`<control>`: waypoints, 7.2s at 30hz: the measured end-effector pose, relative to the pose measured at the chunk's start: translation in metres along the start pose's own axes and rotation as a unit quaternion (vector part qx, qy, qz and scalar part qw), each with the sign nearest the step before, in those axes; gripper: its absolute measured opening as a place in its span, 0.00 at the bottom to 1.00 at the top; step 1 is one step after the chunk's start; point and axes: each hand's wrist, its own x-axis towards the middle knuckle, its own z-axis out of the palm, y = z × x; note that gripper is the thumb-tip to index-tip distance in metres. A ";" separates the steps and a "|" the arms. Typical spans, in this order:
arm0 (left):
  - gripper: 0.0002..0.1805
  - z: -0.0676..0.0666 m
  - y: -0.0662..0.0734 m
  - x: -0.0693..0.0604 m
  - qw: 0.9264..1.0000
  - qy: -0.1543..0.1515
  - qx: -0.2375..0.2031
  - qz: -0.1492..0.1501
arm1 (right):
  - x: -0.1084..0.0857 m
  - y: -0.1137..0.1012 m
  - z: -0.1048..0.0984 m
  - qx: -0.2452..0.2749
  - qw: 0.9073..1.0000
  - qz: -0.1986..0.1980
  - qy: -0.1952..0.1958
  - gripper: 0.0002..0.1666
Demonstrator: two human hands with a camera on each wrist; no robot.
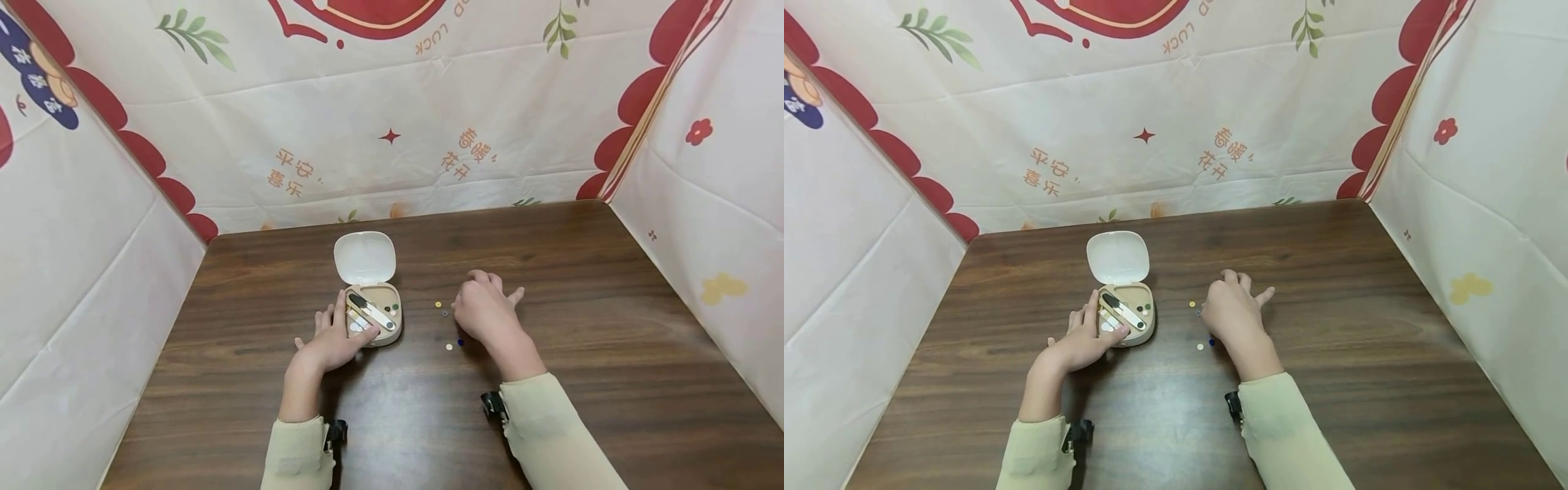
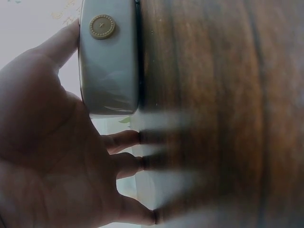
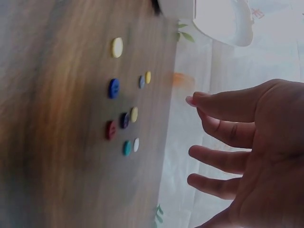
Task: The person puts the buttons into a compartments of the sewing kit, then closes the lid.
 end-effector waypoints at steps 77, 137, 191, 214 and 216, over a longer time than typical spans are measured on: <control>0.68 0.003 -0.001 0.000 1.000 0.014 -0.006 0.006 | 0.020 -0.048 0.020 0.039 0.997 -0.058 0.042 0.09; 0.67 0.000 0.001 0.000 1.000 -0.004 0.002 -0.001 | -0.033 0.020 0.025 -0.008 1.000 -0.021 -0.003 0.12; 0.67 0.001 -0.001 0.000 1.000 0.002 0.001 0.001 | -0.027 0.026 0.034 -0.025 0.999 -0.029 0.024 0.14; 0.67 0.001 -0.002 0.000 1.000 0.000 0.001 0.000 | -0.022 0.014 0.021 -0.002 0.998 -0.040 0.037 0.15; 0.67 0.001 -0.002 0.000 1.000 0.000 0.000 0.000 | -0.022 0.012 0.020 -0.001 0.998 -0.042 0.037 0.15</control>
